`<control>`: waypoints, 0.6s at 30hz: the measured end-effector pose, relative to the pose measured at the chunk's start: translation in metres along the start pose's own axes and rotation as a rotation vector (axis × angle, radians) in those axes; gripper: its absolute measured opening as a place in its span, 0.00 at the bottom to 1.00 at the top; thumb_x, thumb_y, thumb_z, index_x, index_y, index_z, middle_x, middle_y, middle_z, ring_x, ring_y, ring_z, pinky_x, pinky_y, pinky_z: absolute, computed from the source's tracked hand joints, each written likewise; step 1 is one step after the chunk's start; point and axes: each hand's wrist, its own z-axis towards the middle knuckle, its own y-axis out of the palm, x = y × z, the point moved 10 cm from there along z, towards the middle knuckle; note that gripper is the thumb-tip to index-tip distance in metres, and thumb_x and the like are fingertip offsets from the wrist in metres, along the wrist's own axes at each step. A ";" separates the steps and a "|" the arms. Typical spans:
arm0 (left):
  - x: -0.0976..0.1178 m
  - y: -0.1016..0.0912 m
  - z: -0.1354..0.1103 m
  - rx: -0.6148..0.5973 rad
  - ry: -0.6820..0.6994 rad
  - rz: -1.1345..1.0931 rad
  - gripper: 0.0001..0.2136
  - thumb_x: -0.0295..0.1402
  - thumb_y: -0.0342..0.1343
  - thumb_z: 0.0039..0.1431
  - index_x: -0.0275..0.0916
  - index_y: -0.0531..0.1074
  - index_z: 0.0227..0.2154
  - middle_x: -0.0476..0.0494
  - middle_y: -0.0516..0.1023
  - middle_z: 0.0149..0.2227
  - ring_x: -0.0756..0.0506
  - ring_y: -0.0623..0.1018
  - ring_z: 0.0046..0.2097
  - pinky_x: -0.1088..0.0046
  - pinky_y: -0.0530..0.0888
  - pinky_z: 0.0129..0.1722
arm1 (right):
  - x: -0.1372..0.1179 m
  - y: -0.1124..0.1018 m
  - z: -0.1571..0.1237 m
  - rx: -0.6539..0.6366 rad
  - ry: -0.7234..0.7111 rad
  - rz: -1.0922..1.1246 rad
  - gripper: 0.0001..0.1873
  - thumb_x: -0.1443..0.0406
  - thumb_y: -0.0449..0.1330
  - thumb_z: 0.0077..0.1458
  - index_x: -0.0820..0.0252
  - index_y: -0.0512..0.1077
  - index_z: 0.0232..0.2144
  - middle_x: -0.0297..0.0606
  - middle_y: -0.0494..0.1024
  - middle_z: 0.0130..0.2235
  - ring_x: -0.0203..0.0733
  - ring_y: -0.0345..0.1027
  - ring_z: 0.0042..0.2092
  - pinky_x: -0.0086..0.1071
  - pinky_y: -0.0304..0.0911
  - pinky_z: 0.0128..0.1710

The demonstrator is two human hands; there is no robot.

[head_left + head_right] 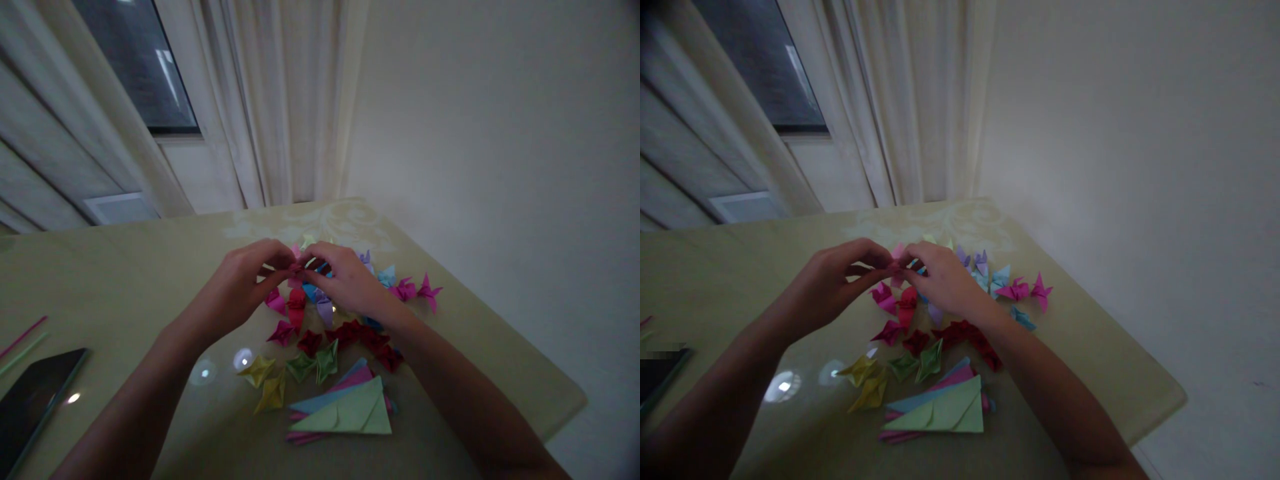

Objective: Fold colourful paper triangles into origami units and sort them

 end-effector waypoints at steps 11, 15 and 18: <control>-0.008 -0.043 -0.003 0.139 -0.020 0.218 0.10 0.42 0.59 0.66 0.43 0.79 0.43 0.46 0.85 0.40 0.45 0.84 0.37 0.70 0.81 0.38 | 0.129 -0.150 -0.026 0.347 0.579 -0.776 0.09 0.60 0.63 0.63 0.60 0.79 0.38 0.44 0.83 0.38 0.48 0.76 0.41 0.35 0.65 0.40; -0.002 -0.037 -0.003 0.096 -0.006 0.268 0.11 0.42 0.58 0.68 0.44 0.79 0.44 0.47 0.85 0.40 0.46 0.83 0.36 0.72 0.79 0.34 | 0.177 -0.155 -0.051 0.188 0.894 -0.884 0.13 0.60 0.64 0.60 0.62 0.80 0.43 0.54 0.82 0.46 0.58 0.78 0.48 0.40 0.69 0.44; 0.011 -0.037 -0.006 0.089 0.014 0.302 0.11 0.44 0.58 0.68 0.45 0.79 0.45 0.47 0.85 0.41 0.46 0.83 0.37 0.72 0.79 0.35 | 0.190 -0.153 -0.063 0.177 1.017 -0.918 0.19 0.61 0.65 0.60 0.65 0.78 0.51 0.60 0.80 0.51 0.60 0.77 0.53 0.42 0.70 0.48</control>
